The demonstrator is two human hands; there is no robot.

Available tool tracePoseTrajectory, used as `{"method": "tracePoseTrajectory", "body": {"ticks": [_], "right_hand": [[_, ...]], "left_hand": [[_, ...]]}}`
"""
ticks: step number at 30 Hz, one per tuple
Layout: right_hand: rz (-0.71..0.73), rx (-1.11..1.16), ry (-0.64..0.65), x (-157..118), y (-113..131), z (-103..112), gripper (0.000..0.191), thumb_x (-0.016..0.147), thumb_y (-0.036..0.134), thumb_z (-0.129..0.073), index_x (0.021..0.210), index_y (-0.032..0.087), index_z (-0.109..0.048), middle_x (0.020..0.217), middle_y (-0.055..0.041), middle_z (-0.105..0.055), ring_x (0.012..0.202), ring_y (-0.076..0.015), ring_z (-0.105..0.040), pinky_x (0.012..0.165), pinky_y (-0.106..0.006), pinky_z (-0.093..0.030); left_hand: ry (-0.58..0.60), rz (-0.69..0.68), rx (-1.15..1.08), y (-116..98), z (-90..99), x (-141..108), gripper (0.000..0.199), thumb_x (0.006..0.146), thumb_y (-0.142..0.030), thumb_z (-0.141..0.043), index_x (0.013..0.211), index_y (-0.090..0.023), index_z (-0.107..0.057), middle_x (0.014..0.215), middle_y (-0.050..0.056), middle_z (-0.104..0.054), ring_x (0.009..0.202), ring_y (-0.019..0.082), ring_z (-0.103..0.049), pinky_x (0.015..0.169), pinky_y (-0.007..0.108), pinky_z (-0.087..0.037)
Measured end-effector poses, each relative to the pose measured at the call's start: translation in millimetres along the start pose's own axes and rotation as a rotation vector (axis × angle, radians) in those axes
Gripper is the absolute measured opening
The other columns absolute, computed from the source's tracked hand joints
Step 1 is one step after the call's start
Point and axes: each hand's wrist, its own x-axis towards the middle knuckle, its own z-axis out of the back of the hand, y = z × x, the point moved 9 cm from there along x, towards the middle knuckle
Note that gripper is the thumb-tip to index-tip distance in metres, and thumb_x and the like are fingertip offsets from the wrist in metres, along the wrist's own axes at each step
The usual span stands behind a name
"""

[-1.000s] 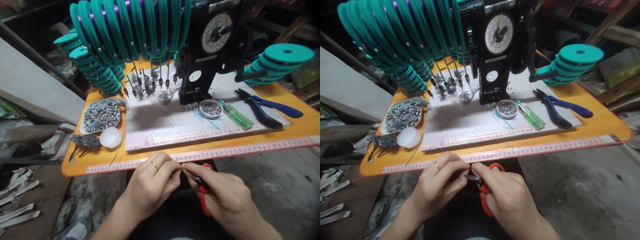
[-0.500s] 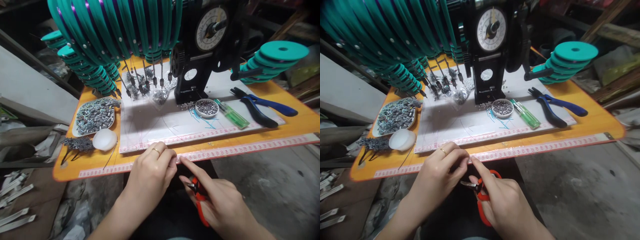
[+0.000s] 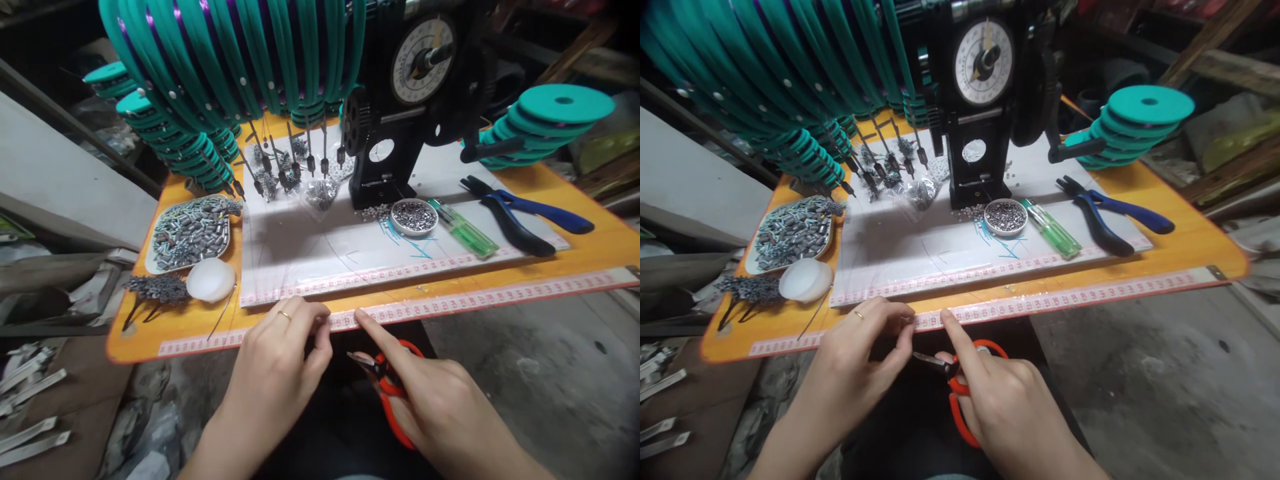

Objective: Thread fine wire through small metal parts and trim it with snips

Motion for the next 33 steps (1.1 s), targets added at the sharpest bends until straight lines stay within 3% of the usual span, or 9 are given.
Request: {"method": "tracePoseTrajectory", "body": {"ticks": [6,11,18,21,24,26,29,33], "right_hand": [[-0.044,0.019,-0.015,-10,-5,-8,0.064,0.085,0.006,-0.039,0.148,0.010,-0.030,0.059,0.0039,-0.060,0.040,-0.0135,-0.055,0.040,-0.025,-0.046],[-0.067,0.008,-0.024,-9,-6,-9,0.063,0.086,0.006,-0.039,0.148,0.011,-0.031,0.056,0.0055,-0.055,0.038,-0.0124,-0.052,0.039,-0.024,-0.043],[-0.036,-0.005,-0.006,-3,-1,-5,0.055,0.088,0.006,-0.037,0.143,0.007,-0.036,0.058,0.0032,-0.062,0.039,-0.0131,-0.056,0.039,-0.024,-0.047],[-0.065,0.046,-0.053,-1,0,2,0.044,0.100,0.026,-0.041,0.140,0.009,-0.040,0.060,0.0029,-0.065,0.041,-0.0119,-0.058,0.043,-0.022,-0.049],[-0.073,0.163,-0.106,-1,4,9,0.051,0.095,0.053,-0.047,0.126,0.012,-0.051,0.057,0.0048,-0.064,0.042,-0.0102,-0.060,0.050,-0.019,-0.051],[-0.095,0.262,-0.048,-2,7,3,0.047,0.092,0.059,-0.048,0.108,0.015,-0.057,0.056,0.0049,-0.063,0.041,-0.0094,-0.058,0.048,-0.018,-0.049],[-0.219,0.479,0.120,-6,3,-19,0.032,0.097,0.049,-0.046,0.094,0.019,-0.056,0.059,0.0038,-0.065,0.042,-0.0089,-0.057,0.042,-0.017,-0.043],[-0.325,0.701,0.179,-10,-1,-32,0.009,0.094,0.031,-0.053,0.095,0.022,-0.055,0.065,0.0050,-0.067,0.050,-0.0083,-0.061,0.051,-0.015,-0.045]], "left_hand": [[-0.099,-0.042,-0.069,2,3.1,0,0.010,0.087,-0.009,-0.059,0.094,-0.014,-0.065,0.076,0.004,-0.063,0.069,0.015,-0.062,0.062,0.028,-0.052],[-0.095,-0.036,-0.087,2,2.3,2,0.011,0.088,-0.009,-0.058,0.089,-0.015,-0.068,0.073,0.003,-0.061,0.065,0.014,-0.061,0.058,0.026,-0.050],[-0.092,-0.004,-0.041,1,2.6,3,0.011,0.087,-0.009,-0.058,0.083,-0.016,-0.066,0.071,0.003,-0.062,0.066,0.015,-0.059,0.058,0.027,-0.047],[-0.107,0.017,-0.012,1,2.5,2,0.011,0.086,-0.008,-0.058,0.082,-0.016,-0.064,0.071,0.002,-0.062,0.066,0.016,-0.058,0.058,0.028,-0.046],[-0.181,-0.001,-0.066,-4,6.6,-3,0.010,0.084,-0.006,-0.060,0.083,-0.016,-0.063,0.073,0.002,-0.063,0.067,0.015,-0.057,0.060,0.029,-0.046],[-0.265,-0.011,-0.137,-7,12.0,-9,0.013,0.082,-0.005,-0.062,0.084,-0.018,-0.063,0.074,0.001,-0.064,0.072,0.016,-0.056,0.065,0.031,-0.047],[-0.362,0.023,-0.217,-8,17.7,-20,0.018,0.080,-0.003,-0.066,0.086,-0.020,-0.064,0.078,0.001,-0.065,0.089,0.020,-0.056,0.080,0.037,-0.048],[-0.394,0.055,-0.274,-9,18.8,-29,0.019,0.079,-0.004,-0.066,0.086,-0.022,-0.065,0.079,0.001,-0.065,0.097,0.022,-0.056,0.091,0.044,-0.046]]}}
